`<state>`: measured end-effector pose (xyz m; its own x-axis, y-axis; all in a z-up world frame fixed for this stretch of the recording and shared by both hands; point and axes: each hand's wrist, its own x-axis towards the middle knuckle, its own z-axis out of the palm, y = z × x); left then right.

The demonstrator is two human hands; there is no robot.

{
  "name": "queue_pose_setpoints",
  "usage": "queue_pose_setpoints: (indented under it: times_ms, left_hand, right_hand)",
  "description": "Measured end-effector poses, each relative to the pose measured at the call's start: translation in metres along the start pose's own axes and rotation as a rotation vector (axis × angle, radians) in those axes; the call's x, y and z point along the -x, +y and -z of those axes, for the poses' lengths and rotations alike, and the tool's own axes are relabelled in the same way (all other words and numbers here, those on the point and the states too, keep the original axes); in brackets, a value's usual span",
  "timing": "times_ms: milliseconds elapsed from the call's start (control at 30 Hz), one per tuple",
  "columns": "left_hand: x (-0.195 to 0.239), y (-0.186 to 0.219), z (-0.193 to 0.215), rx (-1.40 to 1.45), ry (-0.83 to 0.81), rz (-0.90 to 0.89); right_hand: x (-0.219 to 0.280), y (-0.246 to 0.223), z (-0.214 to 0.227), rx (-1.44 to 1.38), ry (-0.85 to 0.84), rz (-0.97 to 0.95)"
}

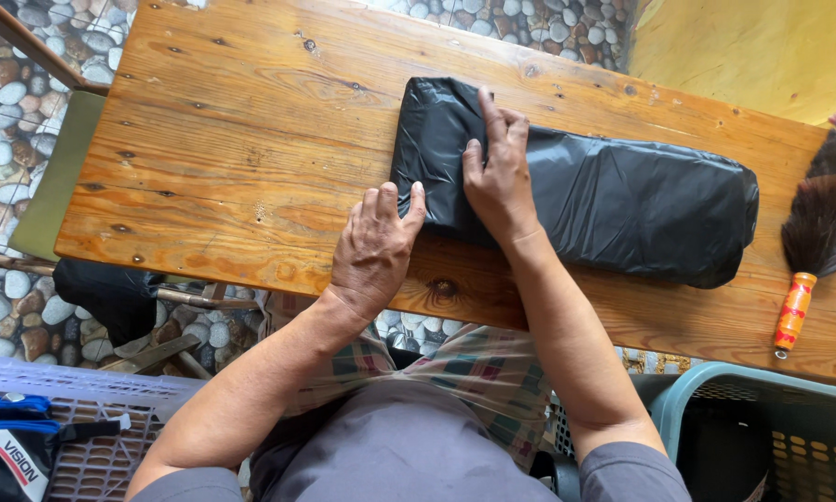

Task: The person folds a long, black, plastic-wrapped item on a wooden table. They fold the item in half lengthwise, then fold the ends inward to create a compact rectangular shape. Finally, they place the folded item into a small black bag and secure it with a blue drawstring.

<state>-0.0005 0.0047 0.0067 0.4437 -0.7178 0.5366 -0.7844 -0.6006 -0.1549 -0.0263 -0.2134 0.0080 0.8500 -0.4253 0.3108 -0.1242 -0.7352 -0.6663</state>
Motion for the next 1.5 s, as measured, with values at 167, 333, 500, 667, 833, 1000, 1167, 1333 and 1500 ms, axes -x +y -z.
queue_pose_setpoints:
  times_ms: [167, 333, 500, 667, 833, 1000, 1167, 1333, 1500]
  left_hand:
    - [-0.005, -0.002, 0.000, 0.239, -0.025, -0.046]
    - [-0.015, -0.020, 0.012, 0.369, -0.155, -0.043]
    - [-0.064, -0.046, 0.005, 0.608, -0.137, -0.003]
    - [-0.103, -0.034, -0.043, 0.663, -0.228, -0.152]
    - [-0.097, -0.023, -0.072, 0.637, -0.190, -0.176]
    - [-0.094, -0.023, -0.084, 0.608, -0.246, -0.177]
    - [-0.095, -0.025, -0.080, 0.590, -0.281, -0.185]
    - [-0.095, -0.024, -0.085, 0.565, -0.237, -0.202]
    - [-0.097, -0.024, -0.089, 0.529, -0.187, -0.251]
  right_hand:
    - [0.009, -0.017, 0.000, 0.492, 0.128, 0.143]
    - [0.014, -0.018, -0.009, 0.557, 0.093, 0.148]
    - [0.017, -0.019, -0.012, 0.601, 0.092, 0.140]
    - [0.017, -0.012, -0.016, 0.633, 0.048, 0.135]
    - [0.020, -0.014, -0.019, 0.634, 0.021, 0.099]
    - [0.019, -0.015, -0.019, 0.608, -0.030, 0.062]
    - [0.016, 0.000, -0.016, 0.530, -0.057, 0.060]
    - [0.012, 0.003, 0.054, 0.338, -0.156, 0.030]
    - [0.033, 0.001, 0.096, 0.507, -0.207, -0.058]
